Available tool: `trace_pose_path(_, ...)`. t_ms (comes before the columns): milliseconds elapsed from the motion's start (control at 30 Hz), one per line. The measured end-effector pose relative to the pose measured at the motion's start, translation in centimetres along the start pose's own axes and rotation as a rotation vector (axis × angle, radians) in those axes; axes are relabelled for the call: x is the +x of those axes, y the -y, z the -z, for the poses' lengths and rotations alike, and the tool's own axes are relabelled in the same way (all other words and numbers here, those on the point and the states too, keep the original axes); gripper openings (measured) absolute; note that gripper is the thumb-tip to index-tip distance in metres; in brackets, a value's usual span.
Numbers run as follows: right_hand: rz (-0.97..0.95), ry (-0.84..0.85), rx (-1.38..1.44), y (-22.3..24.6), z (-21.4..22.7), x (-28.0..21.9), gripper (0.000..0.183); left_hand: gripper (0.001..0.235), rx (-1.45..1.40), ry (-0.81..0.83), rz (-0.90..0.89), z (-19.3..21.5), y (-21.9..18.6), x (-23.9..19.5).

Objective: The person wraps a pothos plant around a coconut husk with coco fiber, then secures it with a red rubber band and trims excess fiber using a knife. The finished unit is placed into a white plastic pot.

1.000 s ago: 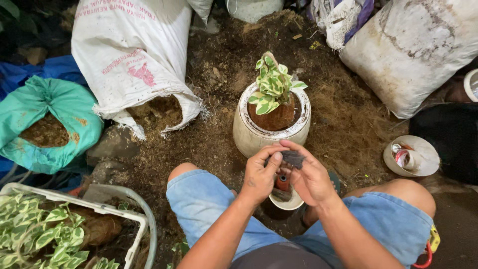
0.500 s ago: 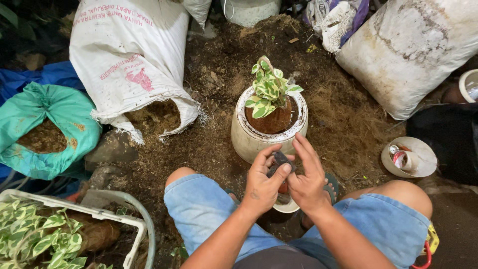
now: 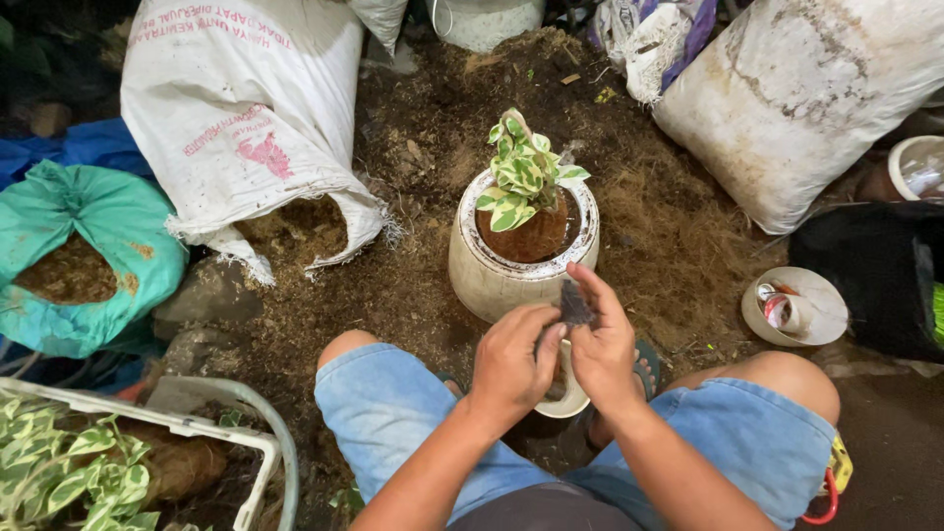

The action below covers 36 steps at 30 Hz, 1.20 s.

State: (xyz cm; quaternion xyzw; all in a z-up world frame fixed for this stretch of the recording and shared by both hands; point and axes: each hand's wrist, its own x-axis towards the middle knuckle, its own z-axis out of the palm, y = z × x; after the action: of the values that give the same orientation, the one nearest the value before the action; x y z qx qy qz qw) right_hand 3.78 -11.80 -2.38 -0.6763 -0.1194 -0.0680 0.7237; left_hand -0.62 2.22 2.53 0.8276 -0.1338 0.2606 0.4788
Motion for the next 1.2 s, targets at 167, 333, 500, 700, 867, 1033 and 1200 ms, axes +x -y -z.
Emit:
trace_pose_path(167,0.05,-0.016,-0.09,0.4,-0.1,-0.4,0.057,0.016,0.149,0.094,-0.206,1.2,-0.3,1.5)
trace_pose_path(333,0.299,-0.043,-0.509,1.1,0.7,0.5,0.062,0.015,0.262,0.181,-0.278,2.0,-0.7,2.2)
trace_pose_path(500,0.488,0.01,-0.736,1.8,1.0,1.2,0.071,0.024,0.32,0.142,-0.234,1.1,-0.5,2.3)
trace_pose_path(700,0.46,0.075,-0.781,1.1,0.6,1.0,0.07,0.01,0.438,0.307,-0.308,0.0,1.2,1.6)
trace_pose_path(867,0.015,0.101,-0.25,0.4,1.5,0.9,0.069,0.014,-0.588,-0.026,0.341,0.0,2.7,0.6)
trace_pose_path(1033,0.301,0.301,-0.249,1.3,1.5,-1.3,0.054,0.025,-1.602,-0.354,0.918,0.8,5.5,2.1)
trace_pose_path(1200,0.403,0.394,-0.413,0.9,0.2,-2.6,0.055,0.025,-1.655,-0.324,0.843,-0.4,5.5,1.3)
